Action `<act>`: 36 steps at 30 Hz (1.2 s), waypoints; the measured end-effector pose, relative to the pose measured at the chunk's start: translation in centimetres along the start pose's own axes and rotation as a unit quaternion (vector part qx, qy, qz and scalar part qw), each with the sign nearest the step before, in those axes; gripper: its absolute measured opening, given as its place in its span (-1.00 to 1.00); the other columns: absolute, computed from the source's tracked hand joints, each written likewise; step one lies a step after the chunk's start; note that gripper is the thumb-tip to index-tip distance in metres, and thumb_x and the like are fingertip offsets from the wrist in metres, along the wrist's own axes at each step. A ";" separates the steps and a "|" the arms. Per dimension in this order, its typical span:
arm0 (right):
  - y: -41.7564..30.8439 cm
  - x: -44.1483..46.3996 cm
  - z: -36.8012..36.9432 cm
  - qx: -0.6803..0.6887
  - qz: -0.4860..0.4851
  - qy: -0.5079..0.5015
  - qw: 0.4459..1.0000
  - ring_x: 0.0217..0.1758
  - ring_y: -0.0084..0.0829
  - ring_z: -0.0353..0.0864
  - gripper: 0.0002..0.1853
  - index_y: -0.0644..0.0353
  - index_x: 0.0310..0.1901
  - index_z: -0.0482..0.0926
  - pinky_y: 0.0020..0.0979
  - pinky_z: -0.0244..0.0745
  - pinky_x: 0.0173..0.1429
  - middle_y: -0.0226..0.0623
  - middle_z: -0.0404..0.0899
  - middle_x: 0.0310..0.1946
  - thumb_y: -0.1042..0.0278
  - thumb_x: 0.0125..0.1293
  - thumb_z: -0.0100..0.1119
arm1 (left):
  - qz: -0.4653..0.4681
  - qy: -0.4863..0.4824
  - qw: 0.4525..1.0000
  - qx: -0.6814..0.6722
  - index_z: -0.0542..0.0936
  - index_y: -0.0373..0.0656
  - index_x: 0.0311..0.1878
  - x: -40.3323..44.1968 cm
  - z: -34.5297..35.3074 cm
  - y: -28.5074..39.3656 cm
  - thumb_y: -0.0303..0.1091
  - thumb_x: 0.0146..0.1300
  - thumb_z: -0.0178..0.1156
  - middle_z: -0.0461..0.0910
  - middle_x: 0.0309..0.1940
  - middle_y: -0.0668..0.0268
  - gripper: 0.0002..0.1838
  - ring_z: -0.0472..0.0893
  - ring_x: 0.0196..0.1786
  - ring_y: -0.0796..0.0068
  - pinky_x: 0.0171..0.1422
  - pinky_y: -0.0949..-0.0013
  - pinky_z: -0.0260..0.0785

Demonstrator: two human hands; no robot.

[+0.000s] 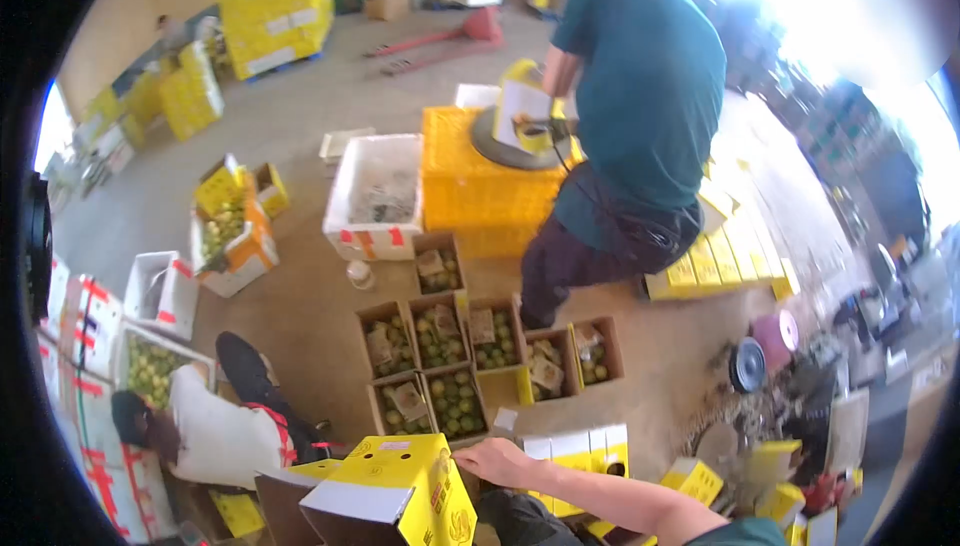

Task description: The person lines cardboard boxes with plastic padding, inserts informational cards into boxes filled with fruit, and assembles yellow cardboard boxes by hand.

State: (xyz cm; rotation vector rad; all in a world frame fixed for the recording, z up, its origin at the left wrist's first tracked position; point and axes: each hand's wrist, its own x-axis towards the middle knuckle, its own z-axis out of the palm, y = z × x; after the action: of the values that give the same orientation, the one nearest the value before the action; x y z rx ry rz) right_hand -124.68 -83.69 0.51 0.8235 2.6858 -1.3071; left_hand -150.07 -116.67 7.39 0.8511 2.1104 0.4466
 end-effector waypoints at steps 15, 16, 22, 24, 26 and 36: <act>-17.4 -11.4 -20.2 0.289 -0.343 0.232 0.863 -0.15 -0.34 0.70 -0.74 0.33 -0.07 0.61 -0.33 0.60 -0.17 -0.21 0.69 -0.14 0.34 0.31 0.14 | -0.236 0.341 0.910 -0.001 0.67 -0.26 -0.38 -8.3 -0.7 9.9 0.11 0.36 -0.04 0.64 -0.41 -0.05 -0.42 0.64 -0.25 -0.11 -0.12 -0.08 0.44; -21.2 -11.8 -22.8 0.364 -0.476 0.099 0.794 -0.17 -0.40 0.68 -0.75 0.27 -0.06 0.61 -0.33 0.59 -0.15 -0.28 0.68 -0.14 0.33 0.31 0.16 | -0.220 0.301 0.923 -0.100 0.68 -0.31 -0.36 -8.4 -2.4 10.6 0.12 0.35 -0.03 0.65 -0.38 -0.06 -0.40 0.65 -0.22 -0.11 -0.08 -0.06 0.46; -31.1 -21.3 -31.1 0.551 -0.759 -0.216 0.272 -0.24 -0.61 0.60 -0.79 0.03 -0.06 0.61 -0.36 0.56 -0.05 -0.53 0.62 -0.19 0.25 0.30 0.23 | -0.026 0.241 0.966 -0.087 0.69 -0.22 -0.39 -3.2 -6.3 9.7 0.11 0.34 0.01 0.63 -0.47 -0.06 -0.45 0.66 -0.32 -0.07 -0.21 0.00 0.47; -28.8 -20.3 -29.5 0.573 -0.766 -0.174 0.233 -0.24 -0.61 0.60 -0.80 0.03 -0.07 0.61 -0.36 0.56 -0.06 -0.53 0.62 -0.20 0.25 0.30 0.23 | 0.004 0.228 0.970 -0.089 0.66 -0.23 -0.31 -4.8 -6.5 13.3 -0.01 0.38 0.04 0.62 -0.44 -0.08 -0.56 0.64 -0.28 -0.09 -0.17 -0.01 0.44; -27.6 -17.5 -28.4 0.594 -0.762 -0.168 0.195 -0.24 -0.61 0.59 -0.81 0.03 -0.09 0.61 -0.37 0.55 -0.06 -0.52 0.62 -0.21 0.24 0.29 0.23 | 0.032 0.217 0.975 -0.035 0.65 -0.24 -0.21 -3.0 -6.6 13.5 -0.16 0.36 0.09 0.62 -0.35 -0.06 -0.68 0.62 -0.22 -0.08 -0.09 0.01 0.44; -26.5 -8.1 -30.1 0.677 -0.696 -0.139 0.194 -0.24 -0.60 0.56 -0.83 0.03 -0.16 0.63 -0.40 0.52 -0.08 -0.51 0.61 -0.26 0.21 0.27 0.24 | 0.128 0.237 0.963 0.003 0.63 -0.31 -0.38 -0.4 -9.8 17.5 -0.21 0.26 0.18 0.61 -0.42 -0.05 -0.70 0.63 -0.28 -0.03 -0.17 0.05 0.48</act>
State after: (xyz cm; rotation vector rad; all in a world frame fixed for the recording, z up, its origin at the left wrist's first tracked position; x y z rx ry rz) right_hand -124.80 -78.19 41.05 1.5445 -0.1671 1.8670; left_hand -150.25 -104.73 23.57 1.1123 2.4402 0.8498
